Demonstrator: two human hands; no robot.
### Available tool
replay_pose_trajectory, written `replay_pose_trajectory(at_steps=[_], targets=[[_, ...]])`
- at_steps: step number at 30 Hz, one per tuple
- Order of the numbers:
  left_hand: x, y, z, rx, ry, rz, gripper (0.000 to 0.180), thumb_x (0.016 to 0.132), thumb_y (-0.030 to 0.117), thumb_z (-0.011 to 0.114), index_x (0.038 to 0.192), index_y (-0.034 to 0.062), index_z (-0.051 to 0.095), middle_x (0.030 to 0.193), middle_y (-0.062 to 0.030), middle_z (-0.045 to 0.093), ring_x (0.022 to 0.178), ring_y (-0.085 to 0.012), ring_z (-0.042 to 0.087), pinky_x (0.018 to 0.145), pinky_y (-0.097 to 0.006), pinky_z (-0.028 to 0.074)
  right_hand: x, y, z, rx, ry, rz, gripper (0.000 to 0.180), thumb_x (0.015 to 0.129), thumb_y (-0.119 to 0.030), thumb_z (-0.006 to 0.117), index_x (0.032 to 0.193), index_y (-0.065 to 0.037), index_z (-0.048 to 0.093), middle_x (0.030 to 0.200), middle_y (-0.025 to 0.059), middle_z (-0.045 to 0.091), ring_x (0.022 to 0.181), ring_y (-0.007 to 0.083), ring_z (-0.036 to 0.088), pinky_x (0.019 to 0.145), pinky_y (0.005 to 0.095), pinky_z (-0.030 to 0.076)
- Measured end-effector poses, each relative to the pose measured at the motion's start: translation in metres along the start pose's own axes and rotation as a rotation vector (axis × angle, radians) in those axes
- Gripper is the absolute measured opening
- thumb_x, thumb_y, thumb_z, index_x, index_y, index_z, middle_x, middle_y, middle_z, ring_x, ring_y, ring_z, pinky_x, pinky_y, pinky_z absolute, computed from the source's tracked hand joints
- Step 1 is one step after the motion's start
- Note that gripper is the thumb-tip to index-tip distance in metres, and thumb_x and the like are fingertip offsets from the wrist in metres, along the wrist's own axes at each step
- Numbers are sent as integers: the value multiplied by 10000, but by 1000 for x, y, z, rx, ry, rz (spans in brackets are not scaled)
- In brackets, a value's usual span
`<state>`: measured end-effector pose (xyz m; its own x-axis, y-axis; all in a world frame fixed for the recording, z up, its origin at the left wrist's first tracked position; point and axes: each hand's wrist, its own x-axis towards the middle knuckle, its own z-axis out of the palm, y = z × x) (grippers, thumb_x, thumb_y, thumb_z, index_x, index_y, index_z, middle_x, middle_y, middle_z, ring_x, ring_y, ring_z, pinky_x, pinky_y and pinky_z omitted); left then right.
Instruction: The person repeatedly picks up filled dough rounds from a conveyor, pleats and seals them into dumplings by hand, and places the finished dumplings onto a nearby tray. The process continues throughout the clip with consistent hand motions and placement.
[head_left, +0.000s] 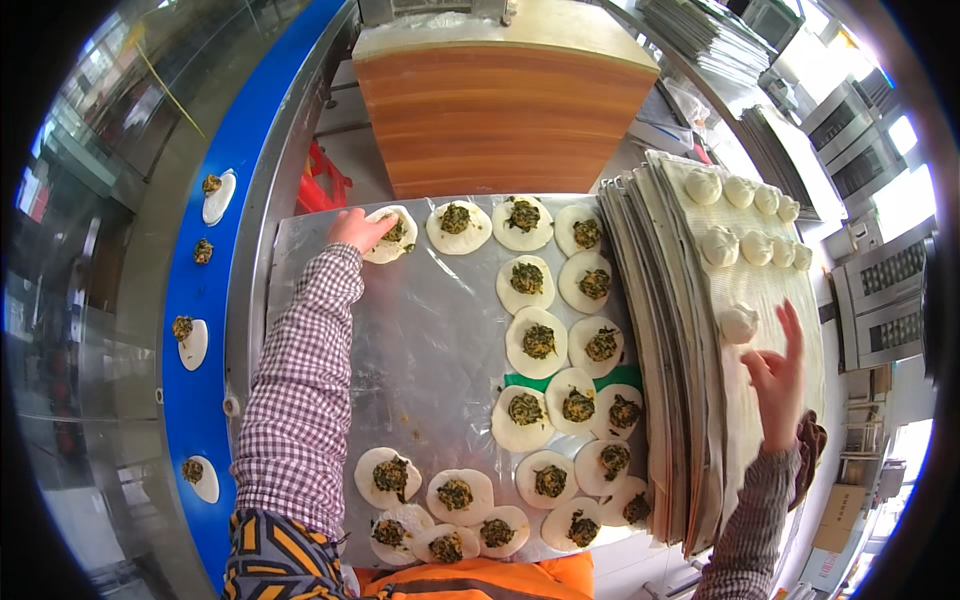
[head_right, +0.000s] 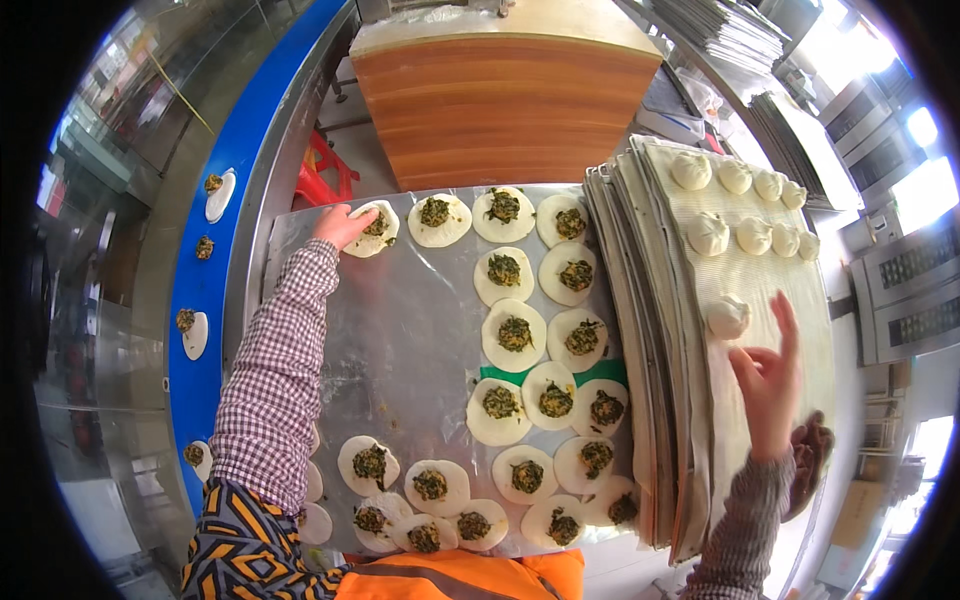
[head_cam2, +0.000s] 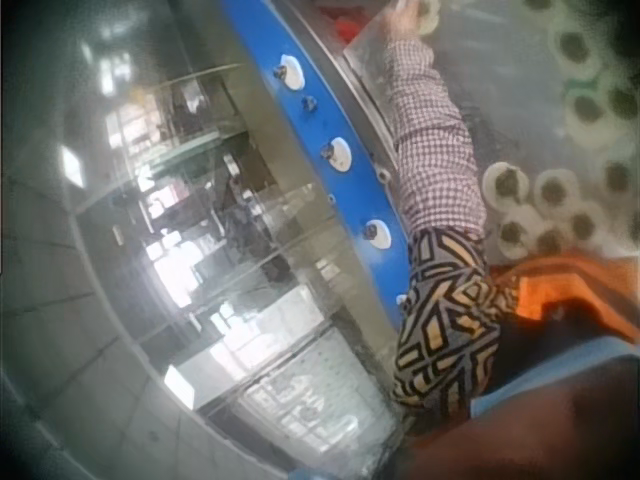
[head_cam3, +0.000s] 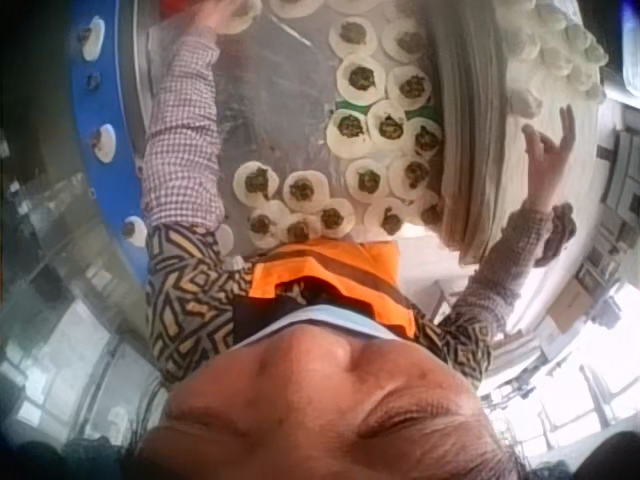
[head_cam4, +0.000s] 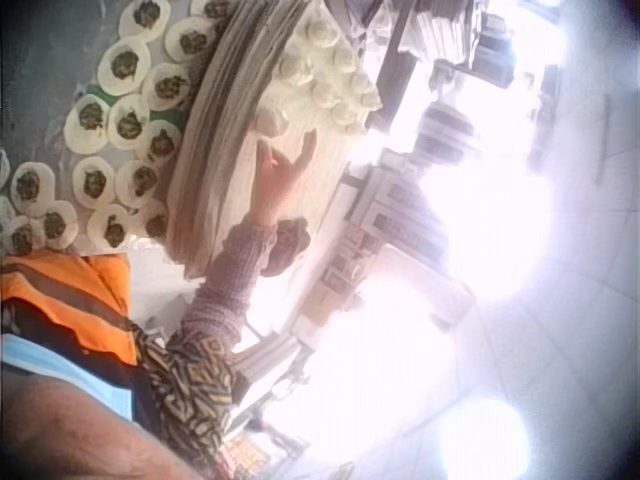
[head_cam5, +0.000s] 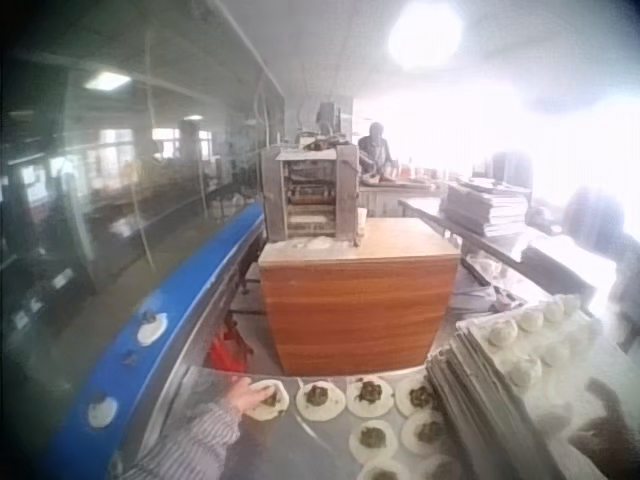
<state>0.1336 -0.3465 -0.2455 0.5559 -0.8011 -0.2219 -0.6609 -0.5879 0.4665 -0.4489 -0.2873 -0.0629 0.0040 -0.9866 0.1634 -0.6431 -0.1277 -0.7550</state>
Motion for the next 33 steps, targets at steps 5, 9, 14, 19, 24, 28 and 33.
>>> replay_pose_trajectory(at_steps=[5, 9, 14, 19, 24, 28, 33], targets=[[19, 8, -15, -68, -260, -5, 688, 634, 498, 846, 1000, -53, 660, 1012, -195, 682, 939, -257, 673, 830, -344, 519, -48, 3, -22, -84, 12, -88, 627, 828, 64, 611, 1412, -38, 409, 1429, 154, 464, 815, 120, 662, 668, 206, 557], [20, 8, -9, -48, -142, 165, 629, 624, 417, 876, 996, -35, 645, 975, -167, 691, 911, -227, 672, 813, -338, 520, -80, 1, -22, -125, 49, -118, 554, 827, 38, 630, 1354, -34, 476, 1384, 150, 509, 805, 115, 664, 649, 197, 548], [6, 15, 2, -51, -284, 319, 637, 610, 317, 868, 1111, 23, 609, 1023, -144, 689, 956, -243, 664, 843, -352, 517, -111, -13, -9, -134, 64, -219, 439, 802, 65, 630, 1231, -6, 569, 1294, 167, 565, 757, 112, 658, 636, 199, 541], [-42, 11, 3, -287, 8, 325, 610, 625, 275, 831, 1120, 9, 592, 1038, -156, 684, 975, -260, 664, 853, -364, 514, -130, -55, 27, -5, -44, -230, 337, 746, 109, 651, 1076, 45, 628, 1163, 193, 619, 708, 126, 656, 662, 232, 556], [-143, -5, -34, -1373, -787, 134, 299, 870, 135, 677, 1137, 40, 582, 1019, -118, 673, 889, -223, 671, 742, -375, 580, -122, -108, 87, 242, -385, -233, 291, 780, 48, 674, 1067, 13, 639, 1025, 128, 650, 771, 164, 629, 671, 267, 510], [-258, -4, -33, -1487, -941, 20, 331, 871, 141, 692, 1160, 42, 565, 1038, -112, 652, 890, -217, 662, 625, -362, 596, -116, -126, 163, 432, -588, -223, 234, 898, -118, 648, 1102, -5, 635, 864, 86, 621, 730, 131, 615, 644, 261, 503], [-355, -10, -38, -1394, -862, 97, 392, 885, 134, 675, 1250, 58, 555, 1123, -70, 619, 966, -176, 630, 757, -301, 574, -157, -122, 184, 541, -897, 134, 276, 938, -260, 640, 988, 9, 675, 770, 0, 637, 705, 55, 573, 600, 232, 473]])
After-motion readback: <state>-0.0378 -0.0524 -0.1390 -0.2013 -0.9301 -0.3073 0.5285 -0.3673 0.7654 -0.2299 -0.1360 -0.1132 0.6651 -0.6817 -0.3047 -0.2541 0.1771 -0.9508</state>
